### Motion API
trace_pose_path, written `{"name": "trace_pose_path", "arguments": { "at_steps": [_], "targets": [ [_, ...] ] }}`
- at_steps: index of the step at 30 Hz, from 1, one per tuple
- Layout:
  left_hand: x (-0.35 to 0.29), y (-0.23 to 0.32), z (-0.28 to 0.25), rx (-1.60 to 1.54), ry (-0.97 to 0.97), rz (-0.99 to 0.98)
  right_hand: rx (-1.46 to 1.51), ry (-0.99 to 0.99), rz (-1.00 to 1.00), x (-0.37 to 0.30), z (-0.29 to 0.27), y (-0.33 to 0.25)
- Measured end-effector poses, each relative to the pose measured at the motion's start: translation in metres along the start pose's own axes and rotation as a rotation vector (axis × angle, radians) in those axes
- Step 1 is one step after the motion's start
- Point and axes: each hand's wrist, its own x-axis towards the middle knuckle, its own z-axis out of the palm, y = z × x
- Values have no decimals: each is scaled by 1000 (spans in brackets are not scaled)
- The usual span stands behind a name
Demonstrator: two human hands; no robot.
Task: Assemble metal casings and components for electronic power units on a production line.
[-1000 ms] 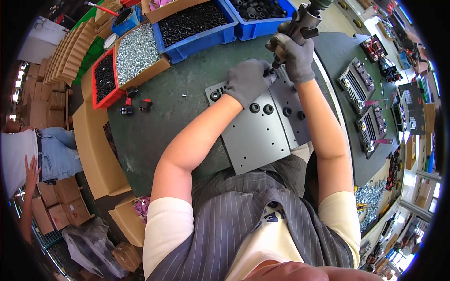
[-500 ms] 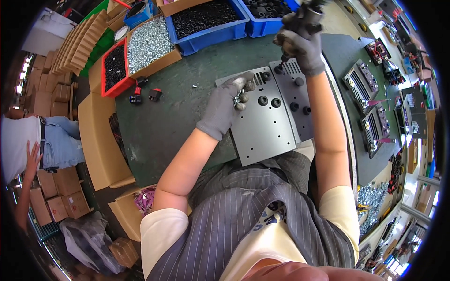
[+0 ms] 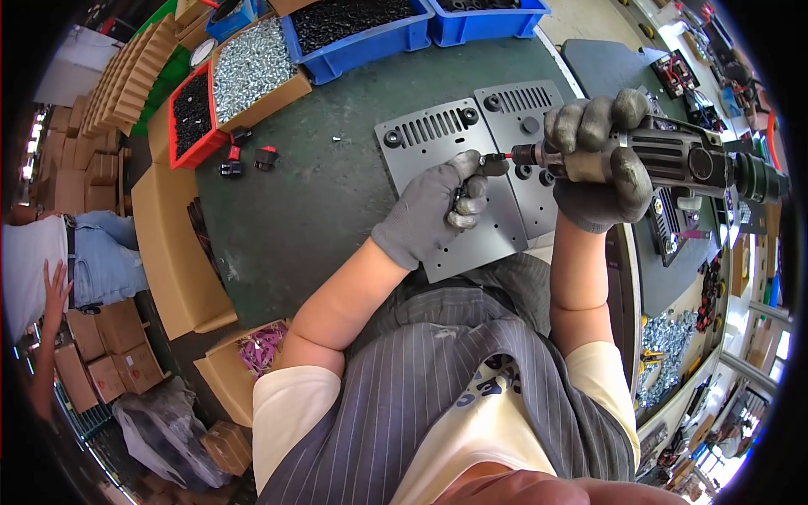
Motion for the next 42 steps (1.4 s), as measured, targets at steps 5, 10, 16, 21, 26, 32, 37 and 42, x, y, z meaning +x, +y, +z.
{"name": "trace_pose_path", "arguments": {
  "at_steps": [5, 10, 16, 21, 26, 32, 37, 42],
  "targets": [
    [6, -9, 4, -5, 33, -71, -30, -21, -36, -11, -6, -8],
    [5, -11, 18, 381, 116, 10, 17, 94, -45, -20, -8, -13],
    [17, -15, 39, 472, 160, 55, 84, 418, -90, -31, -28, -20],
    [32, -18, 27, 527, 92, -60, 40, 179, -156, -38, -43, -25],
    [38, -8, 42, 747, 69, -180, 90, -49, -160, -34, -53, -37],
    [88, 11, 29, 1638, 159, 617, 119, 520, -164, -30, -84, -50],
    [128, 22, 31, 2170, 158, 580, 35, 527, -124, -23, -105, -51],
    [152, 38, 28, 2269, 344, 482, -22, 513, -93, -12, -110, -48]
  ]
}}
